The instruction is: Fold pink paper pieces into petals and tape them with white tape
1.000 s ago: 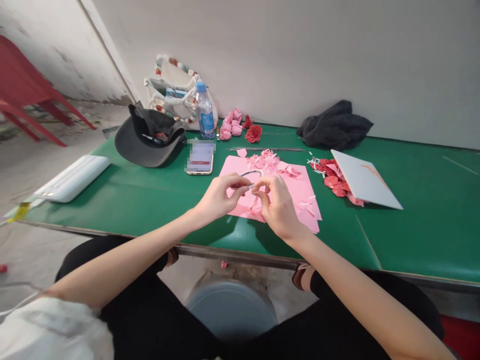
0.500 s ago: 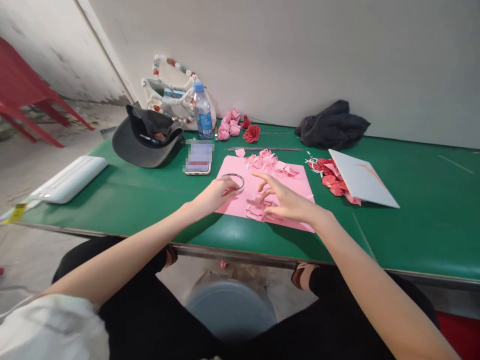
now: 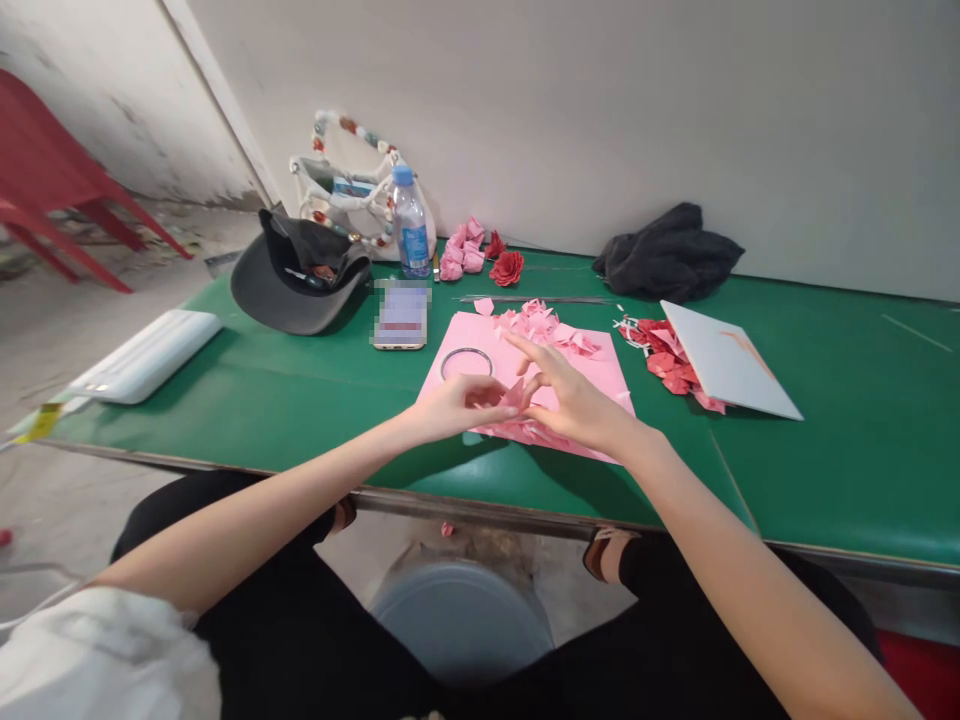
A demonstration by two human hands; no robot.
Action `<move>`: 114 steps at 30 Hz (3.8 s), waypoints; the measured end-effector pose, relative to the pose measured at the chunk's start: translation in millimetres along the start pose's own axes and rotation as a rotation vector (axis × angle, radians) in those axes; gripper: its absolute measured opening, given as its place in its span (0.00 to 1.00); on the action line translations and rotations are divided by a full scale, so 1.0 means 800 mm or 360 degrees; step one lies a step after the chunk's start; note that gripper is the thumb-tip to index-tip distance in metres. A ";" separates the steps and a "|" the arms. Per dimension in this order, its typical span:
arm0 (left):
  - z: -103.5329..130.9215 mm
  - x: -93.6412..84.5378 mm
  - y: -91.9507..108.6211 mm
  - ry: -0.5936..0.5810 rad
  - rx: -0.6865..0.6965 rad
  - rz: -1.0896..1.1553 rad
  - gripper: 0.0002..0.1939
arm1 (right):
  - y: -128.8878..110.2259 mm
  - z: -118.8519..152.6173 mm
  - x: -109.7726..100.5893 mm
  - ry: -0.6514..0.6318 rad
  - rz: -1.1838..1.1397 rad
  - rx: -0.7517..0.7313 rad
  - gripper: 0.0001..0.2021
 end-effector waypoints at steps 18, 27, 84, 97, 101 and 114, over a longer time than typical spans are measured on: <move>0.004 0.015 -0.019 -0.0216 -0.0659 0.1105 0.10 | -0.019 -0.001 0.004 0.0262 -0.0172 -0.0061 0.44; 0.004 0.006 -0.002 0.0317 -0.0214 0.0708 0.15 | 0.005 -0.001 0.006 0.0488 -0.0222 0.0048 0.43; 0.008 0.001 -0.002 0.0357 -0.0270 0.0528 0.14 | 0.032 0.003 -0.005 0.0574 -0.1101 0.0754 0.31; 0.010 0.004 0.004 0.0331 -0.0254 0.0573 0.14 | 0.037 0.003 -0.003 0.0646 -0.0995 0.0646 0.28; 0.010 0.003 0.003 0.0333 -0.0218 0.0616 0.15 | 0.034 0.003 0.000 0.0694 -0.0946 0.0600 0.26; 0.007 -0.006 0.006 0.0472 -0.0112 0.0601 0.14 | 0.029 0.003 0.008 0.0887 -0.0934 0.0524 0.34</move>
Point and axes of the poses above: each hand's wrist, its own z-axis away from the middle knuckle, its own x-axis out of the palm, y = z × x, the point moved 5 cm from there along -z, towards the middle knuckle, and after that the axes turned 11 degrees about -z, right-handed, at the moved point
